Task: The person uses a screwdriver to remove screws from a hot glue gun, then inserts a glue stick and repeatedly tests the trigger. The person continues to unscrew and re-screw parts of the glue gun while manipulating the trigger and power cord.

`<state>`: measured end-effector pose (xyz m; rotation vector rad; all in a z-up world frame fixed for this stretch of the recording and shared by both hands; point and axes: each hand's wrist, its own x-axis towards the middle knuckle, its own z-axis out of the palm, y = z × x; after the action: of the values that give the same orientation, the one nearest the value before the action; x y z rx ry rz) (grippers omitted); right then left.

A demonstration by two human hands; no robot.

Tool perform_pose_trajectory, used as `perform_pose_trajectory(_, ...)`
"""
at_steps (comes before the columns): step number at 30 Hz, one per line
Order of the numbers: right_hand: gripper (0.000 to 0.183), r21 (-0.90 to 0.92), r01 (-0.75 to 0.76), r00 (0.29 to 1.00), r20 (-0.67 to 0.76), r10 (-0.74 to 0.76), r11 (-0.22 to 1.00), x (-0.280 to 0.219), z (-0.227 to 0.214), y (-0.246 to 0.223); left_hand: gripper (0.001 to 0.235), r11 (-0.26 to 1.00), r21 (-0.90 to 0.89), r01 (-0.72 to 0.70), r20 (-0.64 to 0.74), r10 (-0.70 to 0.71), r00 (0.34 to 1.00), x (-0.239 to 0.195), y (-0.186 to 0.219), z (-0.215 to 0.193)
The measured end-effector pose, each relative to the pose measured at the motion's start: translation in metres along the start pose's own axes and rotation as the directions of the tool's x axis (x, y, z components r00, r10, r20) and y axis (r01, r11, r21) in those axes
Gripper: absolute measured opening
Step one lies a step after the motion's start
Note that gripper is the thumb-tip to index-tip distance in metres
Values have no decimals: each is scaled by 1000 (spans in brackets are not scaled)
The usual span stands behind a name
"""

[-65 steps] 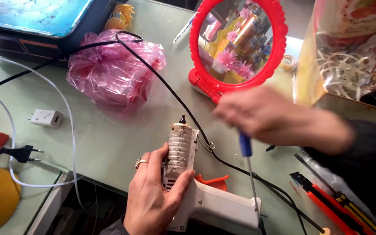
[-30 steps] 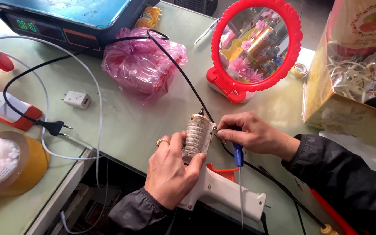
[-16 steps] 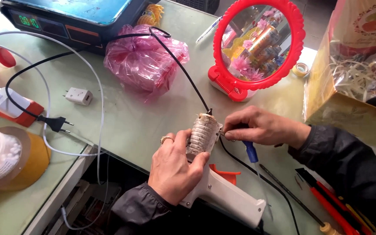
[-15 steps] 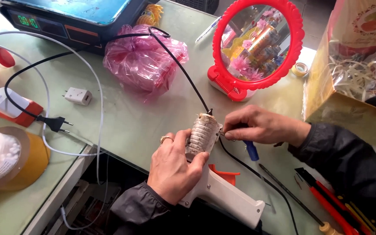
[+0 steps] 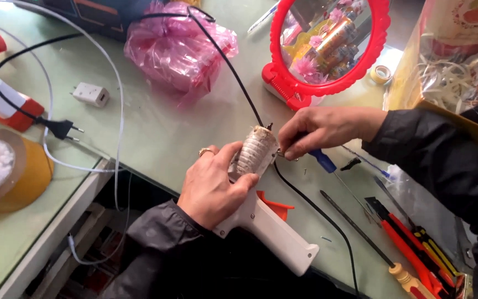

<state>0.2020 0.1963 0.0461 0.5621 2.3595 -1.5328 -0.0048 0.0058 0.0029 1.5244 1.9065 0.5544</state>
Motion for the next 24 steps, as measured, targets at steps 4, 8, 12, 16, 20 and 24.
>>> perform_pose_trajectory(4,15,6,-37,999,27,36,999,-1,-1,-5,74,1000,-15,20,19,-20,1000,-1,5,-5)
perform_pose_trajectory(8,13,-3,21,994,-108,-21,1000,-5,13,7,75,999,-14,50,34,-49,998,-3,9,-6)
perform_pose_trajectory(12,17,274,130,957,-285,-48,953,-3,30,39,76,998,-8,69,33,-69,997,-4,15,-8)
perform_pose_trajectory(16,15,191,234,911,-387,-146,953,-9,39,34,77,999,5,44,14,-44,999,-4,14,-6)
perform_pose_trajectory(20,13,256,233,919,-373,-127,938,-16,38,18,77,998,-8,56,12,-56,998,-8,18,-10)
perform_pose_trajectory(24,11,223,233,928,-341,-149,947,-16,37,18,77,999,-14,42,9,-42,999,-9,17,-9)
